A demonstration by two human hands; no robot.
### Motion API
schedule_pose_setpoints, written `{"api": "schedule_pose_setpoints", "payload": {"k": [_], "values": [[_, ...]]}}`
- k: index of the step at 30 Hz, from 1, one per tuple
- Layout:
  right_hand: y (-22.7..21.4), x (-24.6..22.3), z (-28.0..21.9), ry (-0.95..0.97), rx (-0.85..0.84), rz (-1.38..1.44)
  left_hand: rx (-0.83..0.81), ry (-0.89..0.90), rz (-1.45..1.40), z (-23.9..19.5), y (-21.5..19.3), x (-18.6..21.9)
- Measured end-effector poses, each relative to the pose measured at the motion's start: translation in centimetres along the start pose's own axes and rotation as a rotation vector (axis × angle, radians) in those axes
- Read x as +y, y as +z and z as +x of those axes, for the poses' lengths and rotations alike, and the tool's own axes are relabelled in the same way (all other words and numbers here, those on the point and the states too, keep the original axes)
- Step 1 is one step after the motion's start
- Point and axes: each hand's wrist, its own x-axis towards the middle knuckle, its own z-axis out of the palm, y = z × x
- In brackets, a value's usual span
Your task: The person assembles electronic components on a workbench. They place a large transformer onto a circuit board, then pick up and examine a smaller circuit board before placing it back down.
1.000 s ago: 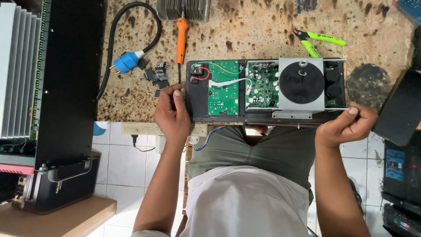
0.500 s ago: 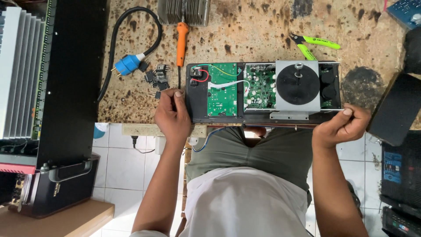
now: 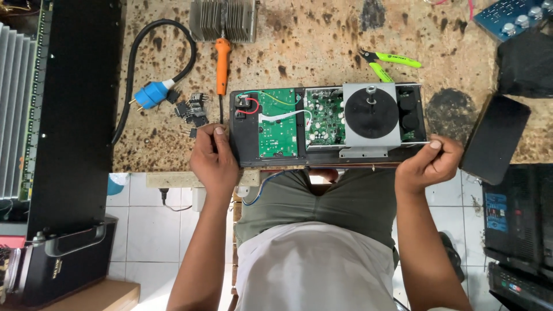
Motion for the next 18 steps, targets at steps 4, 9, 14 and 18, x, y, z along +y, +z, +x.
{"api": "schedule_pose_setpoints", "payload": {"k": [4, 9, 14, 18], "values": [[-0.2, -0.2, -0.1, -0.007, 0.038, -0.091, -0.027, 0.01, -0.047, 0.1, -0.4, 0.5], [-0.5, 0.7, -0.8, 0.044, 0.047, -0.033, 0.007, 0.056, -0.102, 0.0, -0.2, -0.7], [-2.1, -0.8, 0.8, 0.039, -0.032, -0.034, 0.01, 0.075, -0.11, 0.1, -0.2, -1.0], [-3.5, -2.1, 2.8, 0.143, -0.056, -0.021, 0.009, 0.092, -0.11, -0.1, -0.2, -1.3]]}}
